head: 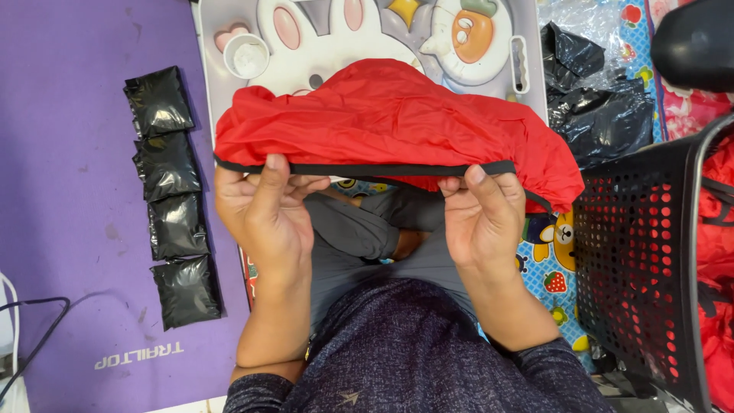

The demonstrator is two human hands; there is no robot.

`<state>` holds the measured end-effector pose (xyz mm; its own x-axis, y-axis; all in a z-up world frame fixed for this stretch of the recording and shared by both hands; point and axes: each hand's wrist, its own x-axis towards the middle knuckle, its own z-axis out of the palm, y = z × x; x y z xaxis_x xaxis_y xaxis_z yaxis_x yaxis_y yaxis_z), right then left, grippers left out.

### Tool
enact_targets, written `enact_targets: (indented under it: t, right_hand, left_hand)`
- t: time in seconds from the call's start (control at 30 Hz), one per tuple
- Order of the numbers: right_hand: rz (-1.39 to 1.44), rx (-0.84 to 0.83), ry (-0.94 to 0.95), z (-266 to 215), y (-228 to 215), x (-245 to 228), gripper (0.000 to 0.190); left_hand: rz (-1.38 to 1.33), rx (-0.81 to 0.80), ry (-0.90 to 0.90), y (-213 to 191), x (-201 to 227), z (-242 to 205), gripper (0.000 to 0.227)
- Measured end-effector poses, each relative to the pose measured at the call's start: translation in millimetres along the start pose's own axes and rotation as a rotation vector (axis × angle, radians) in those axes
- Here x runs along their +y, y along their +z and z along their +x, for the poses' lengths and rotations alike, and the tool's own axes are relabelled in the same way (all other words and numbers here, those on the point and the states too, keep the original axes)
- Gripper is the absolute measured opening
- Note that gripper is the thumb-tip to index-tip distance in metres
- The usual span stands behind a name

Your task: Cleaning and trimming the elastic edge of a red fabric cover using a scraper and scissors.

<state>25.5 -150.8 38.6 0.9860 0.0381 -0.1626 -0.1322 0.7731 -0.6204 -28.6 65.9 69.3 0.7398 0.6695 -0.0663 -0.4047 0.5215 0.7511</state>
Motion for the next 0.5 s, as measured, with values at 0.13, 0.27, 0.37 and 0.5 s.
enact_targets:
  t: [0.13,0.27,0.37,0.5]
  right_hand:
    - [-0.052,-0.043,0.012,0,10,5,0.006]
    - [-0.147,-0.084,0.062,3,4,11,0.010]
    - [-0.317,-0.174,0.044,-4,0,20,0.019]
    - [-1.167,-0.392,-0.823,-20,20,22,0.013]
  left_hand:
    - [-0.050,-0.040,-0.075,3,-9,-1,0.042]
    - [-0.088,-0.106,-0.134,5,-22,-4,0.041]
    - [-0.109,-0.109,-0.133,4,-26,-4,0.040]
    - [-0.123,-0.089,-0.141,8,-24,-6,0.037]
